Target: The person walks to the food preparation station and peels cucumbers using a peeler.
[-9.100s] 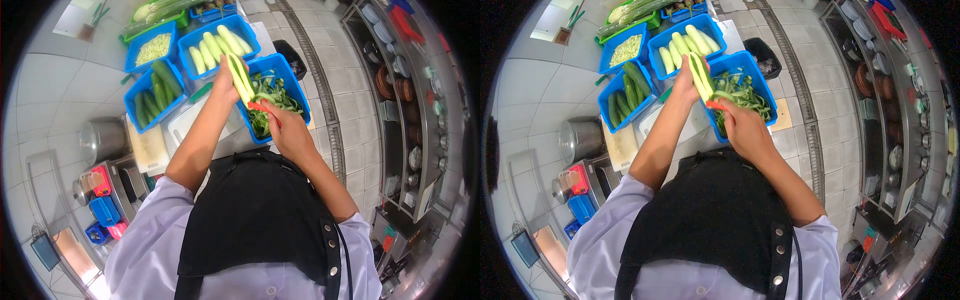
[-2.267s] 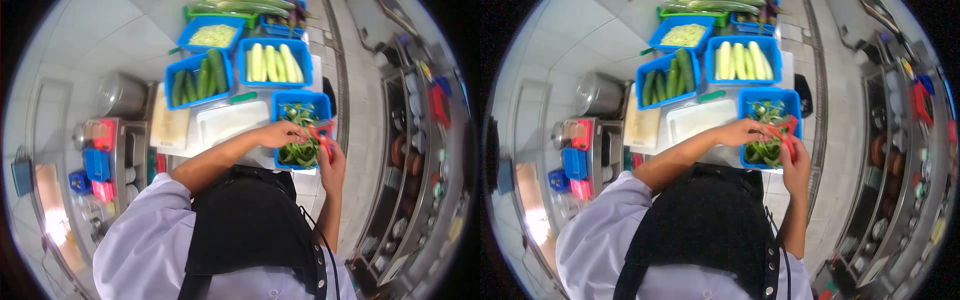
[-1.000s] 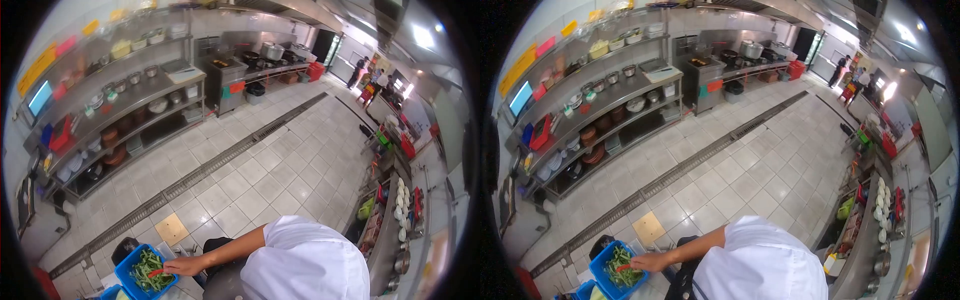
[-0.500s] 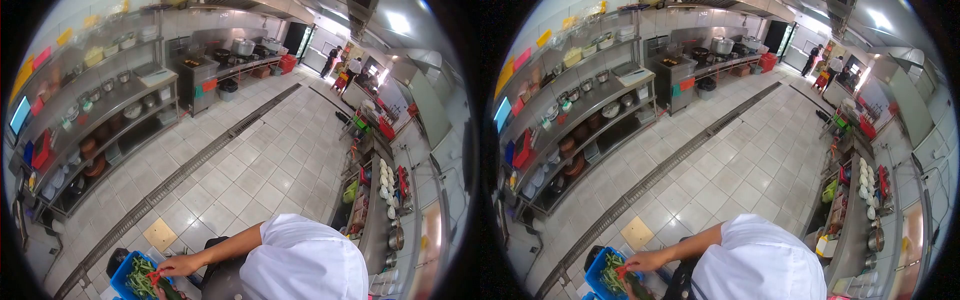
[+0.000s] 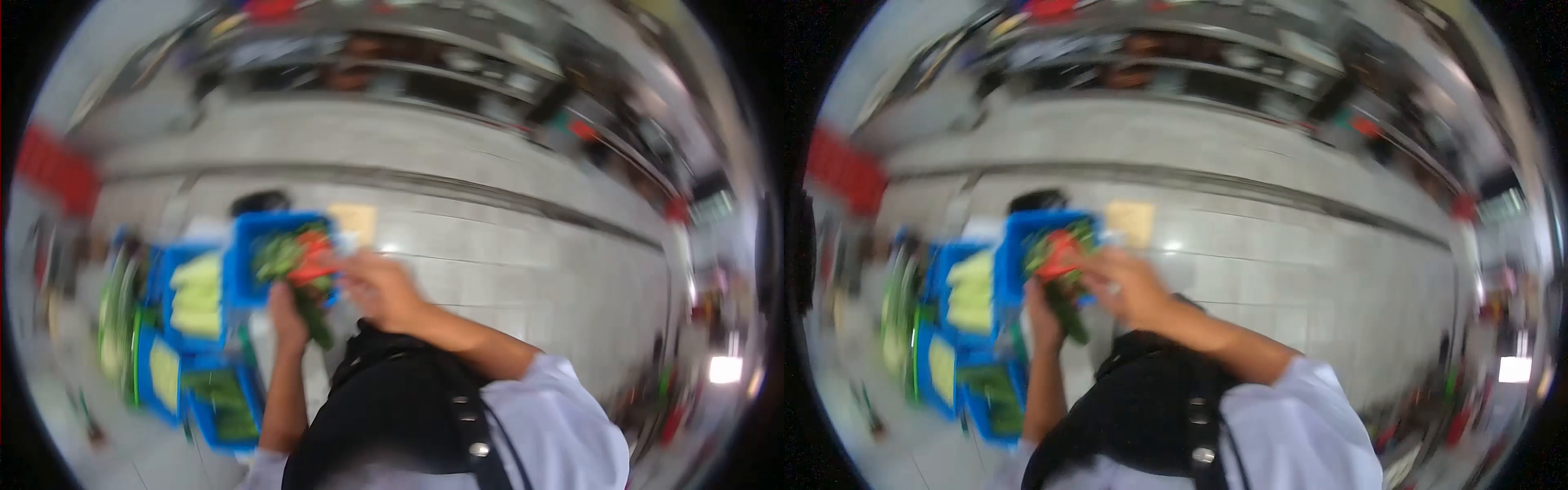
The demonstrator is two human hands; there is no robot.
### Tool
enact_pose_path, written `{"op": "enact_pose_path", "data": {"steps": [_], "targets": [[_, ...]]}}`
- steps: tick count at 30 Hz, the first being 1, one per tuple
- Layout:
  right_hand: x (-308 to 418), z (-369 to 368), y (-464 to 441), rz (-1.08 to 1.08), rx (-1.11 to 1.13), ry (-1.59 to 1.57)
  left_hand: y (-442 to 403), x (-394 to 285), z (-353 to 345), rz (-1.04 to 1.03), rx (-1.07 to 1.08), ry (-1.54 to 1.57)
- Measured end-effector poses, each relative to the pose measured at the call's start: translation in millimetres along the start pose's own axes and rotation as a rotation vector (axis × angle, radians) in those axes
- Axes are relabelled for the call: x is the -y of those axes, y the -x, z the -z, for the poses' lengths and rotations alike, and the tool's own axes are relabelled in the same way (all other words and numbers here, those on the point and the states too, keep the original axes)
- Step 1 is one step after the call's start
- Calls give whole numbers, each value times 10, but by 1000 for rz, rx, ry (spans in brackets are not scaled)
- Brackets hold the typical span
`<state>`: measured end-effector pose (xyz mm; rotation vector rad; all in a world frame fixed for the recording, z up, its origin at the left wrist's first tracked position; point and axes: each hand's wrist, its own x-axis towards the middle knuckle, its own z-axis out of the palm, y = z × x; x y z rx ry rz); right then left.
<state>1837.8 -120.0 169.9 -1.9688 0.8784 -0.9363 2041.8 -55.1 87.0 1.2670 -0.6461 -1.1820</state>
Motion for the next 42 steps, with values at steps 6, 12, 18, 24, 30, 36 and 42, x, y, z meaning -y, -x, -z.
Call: {"op": "enact_pose_path", "data": {"steps": [6, 12, 18, 24, 30, 36, 42], "targets": [[341, 103, -240, 98, 178, -29, 233, -457, -139, -157, 98, 179], [491, -144, -264, 104, 231, -20, 382, -422, -4, -226, 43, 297], [574, -271, -347, 141, 307, 4, 479, -425, 183, -216, 11, 271], [648, -411, -351, 142, 297, 88, 437, -471, 119, -263, -120, 331], [532, -651, -335, 112, 359, 184, 187, -496, 235, -197, -210, 603], [425, -748, -320, 58, 391, 183, -42, -358, 505, -128, -225, 625], [202, -770, -188, 9, 469, 209, -355, -100, 742, -87, -386, 742]]}}
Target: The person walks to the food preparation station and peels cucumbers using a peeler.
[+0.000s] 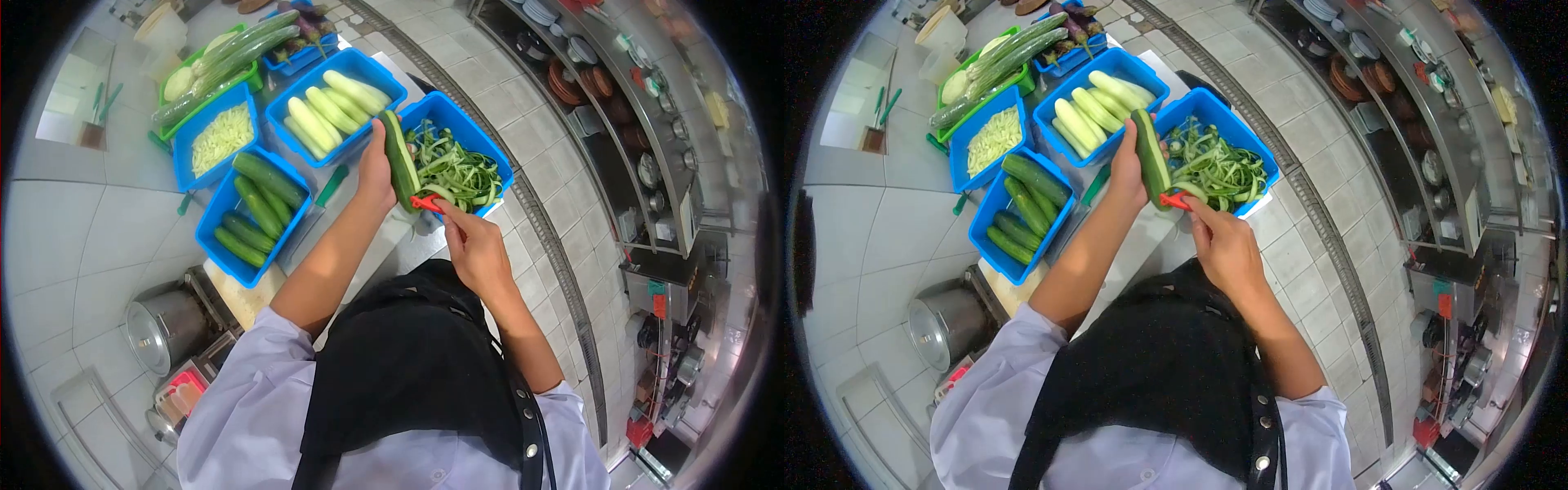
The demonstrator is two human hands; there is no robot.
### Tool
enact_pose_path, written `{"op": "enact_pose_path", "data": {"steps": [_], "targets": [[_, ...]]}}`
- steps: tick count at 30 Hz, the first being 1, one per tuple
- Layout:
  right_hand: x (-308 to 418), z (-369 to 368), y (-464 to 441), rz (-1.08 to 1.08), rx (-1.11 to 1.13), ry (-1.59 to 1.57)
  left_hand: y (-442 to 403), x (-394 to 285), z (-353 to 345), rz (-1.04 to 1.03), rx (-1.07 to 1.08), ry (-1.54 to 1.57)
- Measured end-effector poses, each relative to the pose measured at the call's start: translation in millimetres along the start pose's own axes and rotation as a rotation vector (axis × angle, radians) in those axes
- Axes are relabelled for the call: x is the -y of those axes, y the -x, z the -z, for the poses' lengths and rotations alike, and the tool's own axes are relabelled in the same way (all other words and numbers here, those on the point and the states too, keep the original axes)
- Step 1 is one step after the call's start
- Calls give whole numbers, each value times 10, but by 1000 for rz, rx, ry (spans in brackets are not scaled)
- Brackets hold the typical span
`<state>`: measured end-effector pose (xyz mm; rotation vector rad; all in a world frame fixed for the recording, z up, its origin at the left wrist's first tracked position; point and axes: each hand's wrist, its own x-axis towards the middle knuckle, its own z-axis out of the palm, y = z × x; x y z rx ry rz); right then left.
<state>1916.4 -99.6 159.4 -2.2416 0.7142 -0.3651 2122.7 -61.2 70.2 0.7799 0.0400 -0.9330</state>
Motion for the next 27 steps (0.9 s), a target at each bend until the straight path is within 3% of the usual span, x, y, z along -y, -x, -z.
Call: {"op": "enact_pose_path", "data": {"steps": [6, 10, 12, 14, 15, 17, 26, 27], "targets": [[-492, -299, 251, -99, 115, 65, -583, 218, 465, -60, -274, 118], [-723, -178, 73, -249, -25, -57, -454, -6, 192, -27, -123, -83], [-608, 27, -148, -321, 12, -62, -342, -4, 84, -2, -90, -152], [-356, 194, -350, -131, -103, -74, -216, 51, -16, 67, 59, -234], [-262, 238, -445, -143, -109, -77, -86, 55, -107, 48, 53, -301], [-97, 284, -621, 47, -202, -174, 51, 129, -216, 16, 63, -321], [68, 267, -634, 116, -110, -32, 173, 131, -225, -39, 80, -349], [28, 225, -591, 125, -85, -42, 161, 93, -292, -83, 28, -246]]}}
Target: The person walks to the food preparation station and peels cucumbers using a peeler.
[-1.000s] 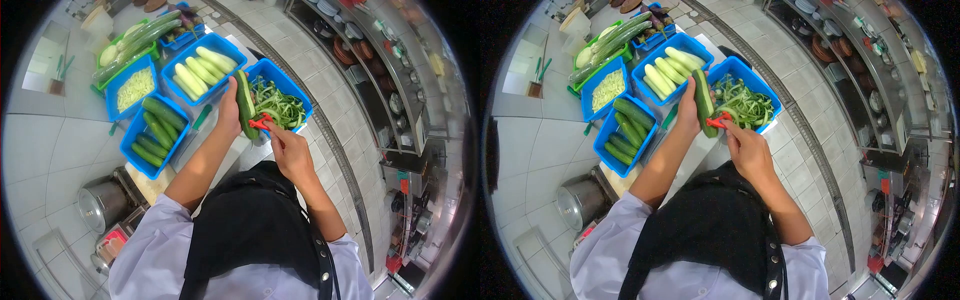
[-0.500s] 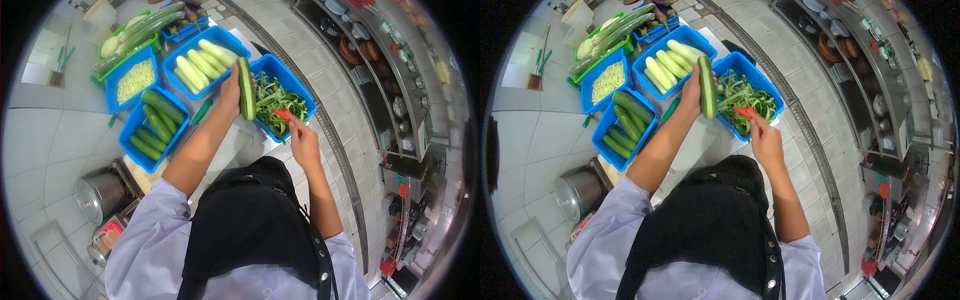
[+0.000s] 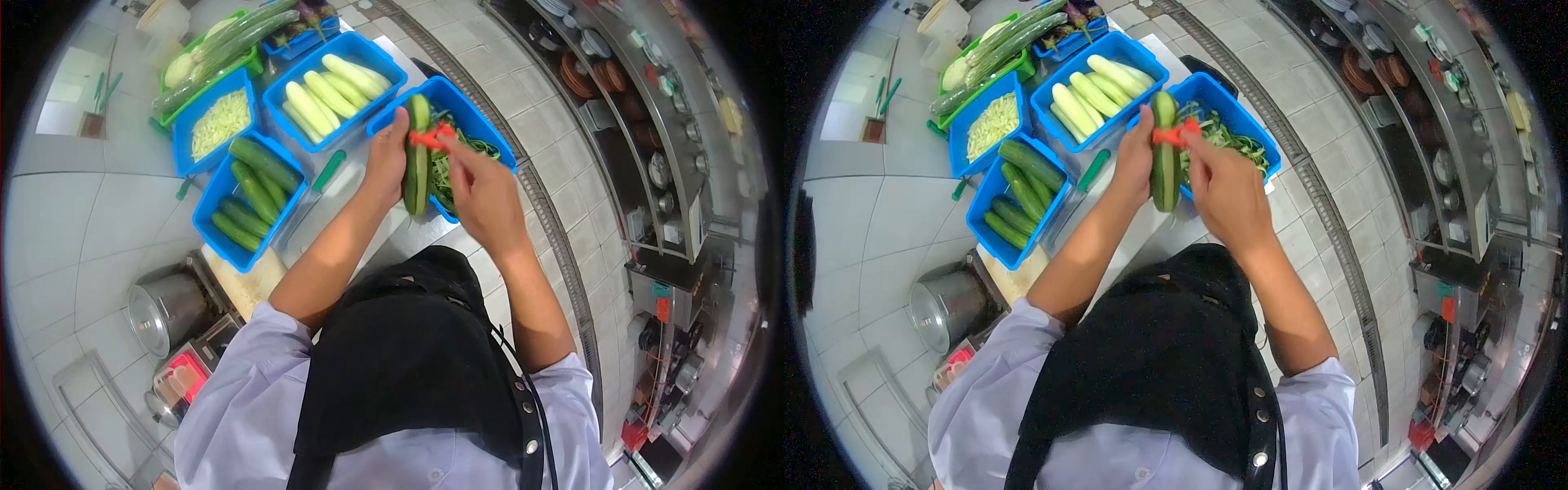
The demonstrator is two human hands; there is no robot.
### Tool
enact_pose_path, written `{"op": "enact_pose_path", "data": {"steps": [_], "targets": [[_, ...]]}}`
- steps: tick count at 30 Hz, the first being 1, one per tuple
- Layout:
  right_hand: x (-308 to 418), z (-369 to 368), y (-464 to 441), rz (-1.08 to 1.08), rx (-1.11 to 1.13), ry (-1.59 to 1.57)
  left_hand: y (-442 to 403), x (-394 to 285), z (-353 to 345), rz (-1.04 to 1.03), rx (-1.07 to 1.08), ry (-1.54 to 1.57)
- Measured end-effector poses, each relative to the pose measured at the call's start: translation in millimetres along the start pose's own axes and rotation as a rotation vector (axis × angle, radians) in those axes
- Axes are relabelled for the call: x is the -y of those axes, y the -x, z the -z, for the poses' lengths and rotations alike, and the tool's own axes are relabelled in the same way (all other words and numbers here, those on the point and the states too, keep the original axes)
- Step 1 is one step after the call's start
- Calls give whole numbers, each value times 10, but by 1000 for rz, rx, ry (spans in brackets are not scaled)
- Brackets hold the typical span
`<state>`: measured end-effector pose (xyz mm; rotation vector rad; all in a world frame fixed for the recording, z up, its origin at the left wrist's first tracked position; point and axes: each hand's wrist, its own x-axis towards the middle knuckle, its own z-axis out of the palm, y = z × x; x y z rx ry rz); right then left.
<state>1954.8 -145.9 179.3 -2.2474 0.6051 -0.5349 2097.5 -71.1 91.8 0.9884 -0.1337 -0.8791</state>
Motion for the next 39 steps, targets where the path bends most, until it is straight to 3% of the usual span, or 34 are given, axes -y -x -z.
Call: {"op": "enact_pose_path", "data": {"steps": [8, 11, 12, 15, 21, 31, 35, 39], "targets": [[-142, -210, 663, -165, 292, -43, -634, -122, 455, -103, -117, 237], [-441, -286, 841, -205, 214, -16, -678, -203, 423, -90, -188, 338], [-329, -148, 734, -342, 246, -13, -657, -203, 433, 1, -113, 328], [-237, 75, 382, -355, 145, -9, -497, -109, 338, 138, -42, 197], [-94, 166, -222, -57, -111, -40, -39, 80, 66, 154, 102, -227], [61, 76, -108, -19, 14, 37, 32, 19, 60, 90, 172, -149], [28, -50, 156, -10, 96, 26, -137, -88, 123, 14, 104, -35], [-37, -127, 455, -149, 240, 53, -401, -201, 267, -56, 6, 29]]}}
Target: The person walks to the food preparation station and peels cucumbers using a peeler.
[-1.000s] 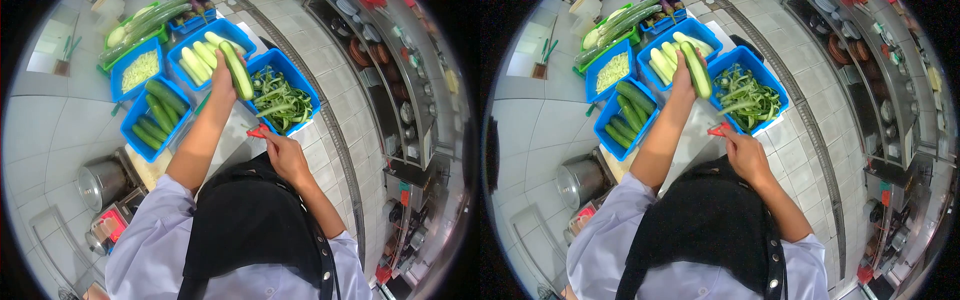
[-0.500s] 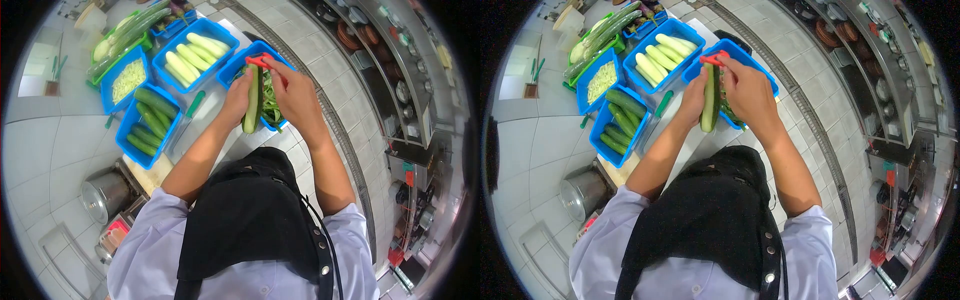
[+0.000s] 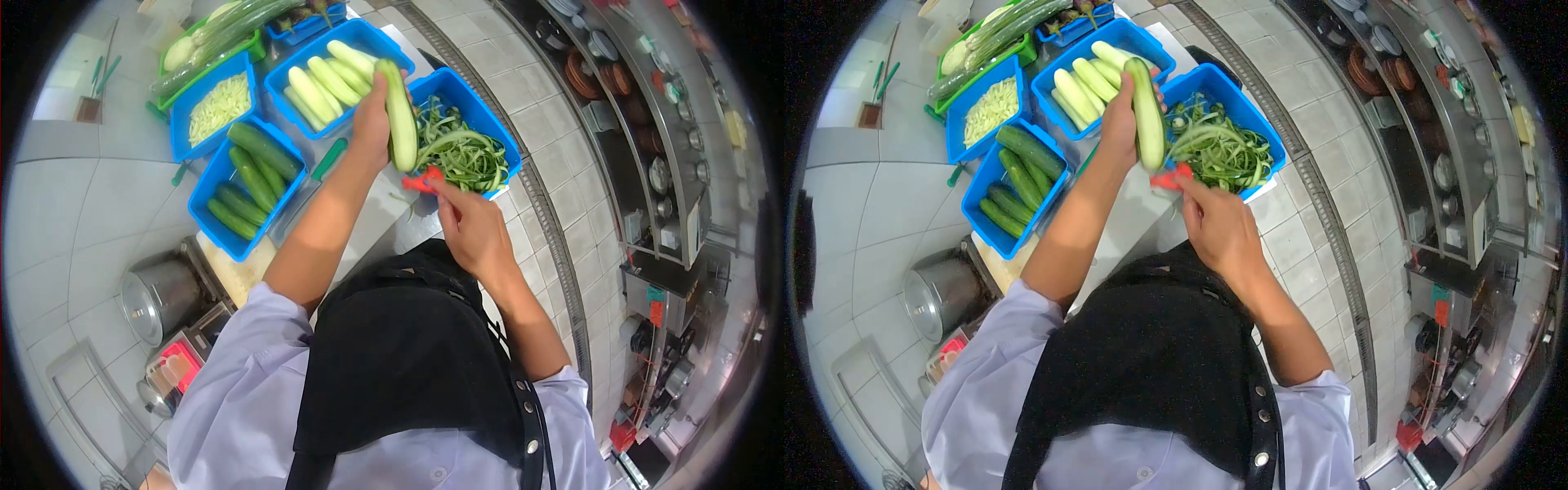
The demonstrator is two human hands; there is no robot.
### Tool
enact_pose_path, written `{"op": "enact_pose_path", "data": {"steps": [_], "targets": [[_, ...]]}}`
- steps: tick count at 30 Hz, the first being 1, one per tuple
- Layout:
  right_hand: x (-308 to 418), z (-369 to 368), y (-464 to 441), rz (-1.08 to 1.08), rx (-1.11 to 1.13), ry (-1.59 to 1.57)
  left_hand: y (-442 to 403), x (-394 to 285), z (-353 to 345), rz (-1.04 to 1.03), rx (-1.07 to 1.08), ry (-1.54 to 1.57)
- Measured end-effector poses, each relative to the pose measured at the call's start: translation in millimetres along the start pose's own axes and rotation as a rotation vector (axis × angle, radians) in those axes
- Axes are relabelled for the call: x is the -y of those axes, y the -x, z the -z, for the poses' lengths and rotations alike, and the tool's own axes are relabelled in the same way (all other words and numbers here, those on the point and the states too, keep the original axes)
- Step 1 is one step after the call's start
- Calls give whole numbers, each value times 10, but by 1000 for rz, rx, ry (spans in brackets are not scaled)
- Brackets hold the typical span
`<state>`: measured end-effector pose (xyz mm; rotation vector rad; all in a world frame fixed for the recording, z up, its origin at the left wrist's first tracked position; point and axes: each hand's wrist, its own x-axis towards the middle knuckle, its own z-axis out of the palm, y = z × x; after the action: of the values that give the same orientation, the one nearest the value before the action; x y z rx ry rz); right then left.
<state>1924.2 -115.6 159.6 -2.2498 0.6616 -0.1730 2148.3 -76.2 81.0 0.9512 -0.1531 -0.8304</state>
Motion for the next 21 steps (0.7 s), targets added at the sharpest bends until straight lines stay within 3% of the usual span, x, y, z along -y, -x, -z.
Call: {"op": "enact_pose_path", "data": {"steps": [1, 6, 8, 11, 14, 21], "targets": [[-61, -74, 63, -47, 50, 17, -96, 18, 26, -1, -32, 145], [-209, -105, 134, -107, 10, -84, -280, -4, 71, -11, -97, 140], [-91, 84, -53, -125, -168, -135, -196, 41, -10, 38, -35, 3], [-29, 352, -434, 29, -357, -94, 48, 164, -141, 96, 104, -45], [61, 540, -636, 11, -377, -33, 250, 291, -189, 175, 204, -93], [108, 419, -598, 69, -269, -13, 408, 291, -195, 137, 250, -74]]}}
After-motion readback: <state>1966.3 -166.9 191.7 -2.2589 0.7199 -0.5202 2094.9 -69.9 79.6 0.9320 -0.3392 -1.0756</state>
